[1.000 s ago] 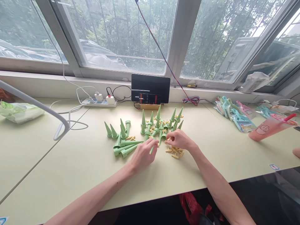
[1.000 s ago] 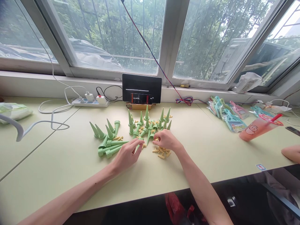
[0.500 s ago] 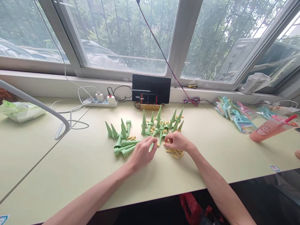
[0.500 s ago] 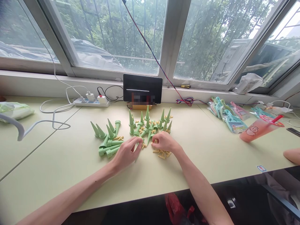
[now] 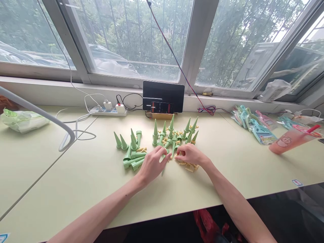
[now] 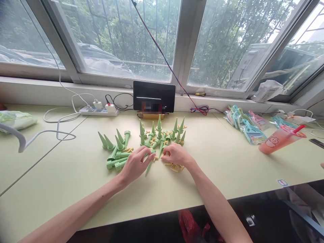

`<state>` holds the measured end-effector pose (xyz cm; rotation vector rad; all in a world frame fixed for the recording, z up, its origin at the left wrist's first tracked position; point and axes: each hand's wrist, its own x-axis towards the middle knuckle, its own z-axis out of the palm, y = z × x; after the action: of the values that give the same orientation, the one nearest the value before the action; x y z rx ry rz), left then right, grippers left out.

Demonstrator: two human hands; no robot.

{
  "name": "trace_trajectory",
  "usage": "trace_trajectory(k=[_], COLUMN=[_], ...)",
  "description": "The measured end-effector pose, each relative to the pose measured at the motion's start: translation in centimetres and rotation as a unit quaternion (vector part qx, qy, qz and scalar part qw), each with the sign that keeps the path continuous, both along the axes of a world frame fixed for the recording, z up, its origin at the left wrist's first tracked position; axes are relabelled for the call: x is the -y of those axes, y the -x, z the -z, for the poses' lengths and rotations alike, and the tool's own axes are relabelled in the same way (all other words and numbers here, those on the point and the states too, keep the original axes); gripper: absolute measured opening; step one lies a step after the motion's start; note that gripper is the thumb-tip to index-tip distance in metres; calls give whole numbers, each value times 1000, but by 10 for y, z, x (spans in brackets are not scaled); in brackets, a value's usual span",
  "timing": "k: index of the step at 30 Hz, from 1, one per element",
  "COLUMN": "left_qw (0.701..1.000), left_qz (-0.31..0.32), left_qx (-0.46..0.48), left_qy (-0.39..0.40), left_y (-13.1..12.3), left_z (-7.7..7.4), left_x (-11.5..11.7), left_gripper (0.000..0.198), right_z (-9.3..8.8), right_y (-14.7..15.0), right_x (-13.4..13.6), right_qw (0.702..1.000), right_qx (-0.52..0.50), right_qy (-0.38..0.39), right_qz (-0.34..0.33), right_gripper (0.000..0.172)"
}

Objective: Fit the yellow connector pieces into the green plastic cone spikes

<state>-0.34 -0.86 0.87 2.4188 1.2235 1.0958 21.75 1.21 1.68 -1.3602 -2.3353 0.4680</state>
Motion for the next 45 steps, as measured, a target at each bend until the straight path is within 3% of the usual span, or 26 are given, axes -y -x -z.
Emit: trace_trajectory(k=[8, 20, 34, 45], left_qw=[999, 998, 997, 997], left_qz=[28, 50, 70, 79], left_qx=[40, 37, 34, 15], left_qy=[-23, 9, 0, 13], left_y=[-1, 0, -2, -2], left_z=[4, 1, 4, 1], left_x=[-3, 0, 0, 3], left_gripper=[21, 16, 17, 19], right_z=[3, 2, 7, 6], right_y=[0, 7, 14, 14], right_x=[0, 5, 4, 5], right_qw=[1000, 992, 969, 959], right_qx=[-11, -119, -241, -266], right_qy=[-8, -45, 18, 77], right_qz=[-14, -24, -49, -60], right_gripper=[7, 9, 11, 18])
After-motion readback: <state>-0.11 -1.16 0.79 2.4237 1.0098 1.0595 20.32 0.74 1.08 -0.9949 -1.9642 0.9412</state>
